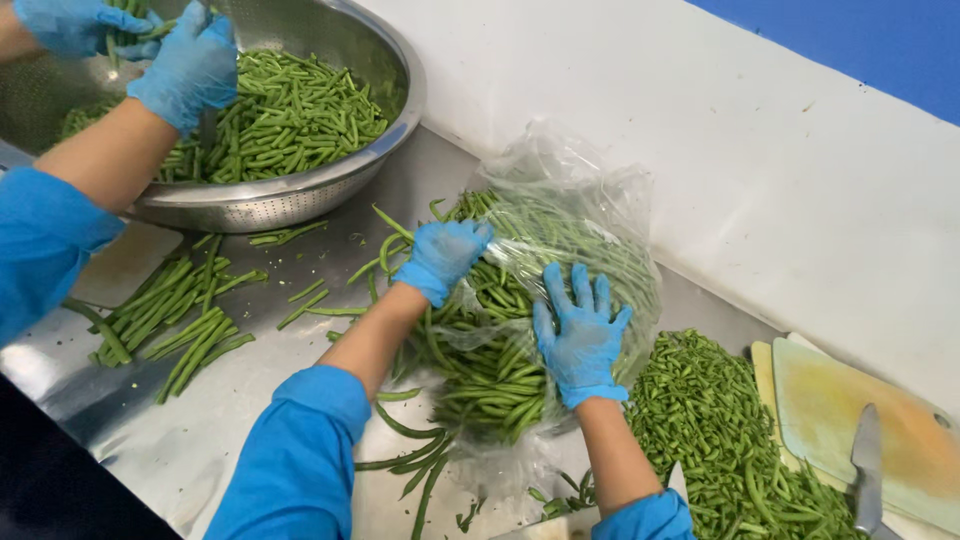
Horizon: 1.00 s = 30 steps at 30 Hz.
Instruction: The person, wearing blue gloves, takes handfuls of whole green beans from a bag on a stainless prep table, aligns them on a small cutting board, and cuts them into short pieces with a knife. The cut pieces are pushed onto a growing pile of cut beans beside the board, with a colander of beans nearby.
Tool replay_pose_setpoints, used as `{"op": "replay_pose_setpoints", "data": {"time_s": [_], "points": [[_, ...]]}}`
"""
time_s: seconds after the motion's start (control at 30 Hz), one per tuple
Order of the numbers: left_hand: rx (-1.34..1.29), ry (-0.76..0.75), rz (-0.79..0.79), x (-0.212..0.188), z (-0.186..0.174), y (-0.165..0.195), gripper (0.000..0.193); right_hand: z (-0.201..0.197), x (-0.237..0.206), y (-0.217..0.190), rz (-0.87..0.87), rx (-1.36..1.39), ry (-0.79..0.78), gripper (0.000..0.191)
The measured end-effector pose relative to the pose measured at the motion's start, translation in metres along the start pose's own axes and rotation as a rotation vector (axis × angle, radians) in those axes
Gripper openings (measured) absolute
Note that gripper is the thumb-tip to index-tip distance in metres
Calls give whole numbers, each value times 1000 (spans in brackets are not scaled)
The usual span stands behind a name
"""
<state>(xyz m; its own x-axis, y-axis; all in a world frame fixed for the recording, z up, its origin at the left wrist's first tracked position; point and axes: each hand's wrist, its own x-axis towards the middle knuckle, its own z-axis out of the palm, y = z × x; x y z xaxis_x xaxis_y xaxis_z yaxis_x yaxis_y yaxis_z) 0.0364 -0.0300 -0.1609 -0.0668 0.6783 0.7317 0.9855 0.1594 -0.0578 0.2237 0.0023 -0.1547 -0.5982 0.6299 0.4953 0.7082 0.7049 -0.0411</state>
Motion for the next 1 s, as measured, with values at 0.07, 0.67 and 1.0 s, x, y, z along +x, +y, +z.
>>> {"op": "replay_pose_setpoints", "data": {"time_s": [0.07,0.67,1.0], "points": [[41,75,104,11,1,-11,3,-2,7,2,-13,65,4,63],[-427,-88,143,-138,-33,14,70,-3,-23,66,-220,616,-17,72],[-367,-637,97,-254,-33,77,73,-35,-229,121,10,56,-394,66]]}}
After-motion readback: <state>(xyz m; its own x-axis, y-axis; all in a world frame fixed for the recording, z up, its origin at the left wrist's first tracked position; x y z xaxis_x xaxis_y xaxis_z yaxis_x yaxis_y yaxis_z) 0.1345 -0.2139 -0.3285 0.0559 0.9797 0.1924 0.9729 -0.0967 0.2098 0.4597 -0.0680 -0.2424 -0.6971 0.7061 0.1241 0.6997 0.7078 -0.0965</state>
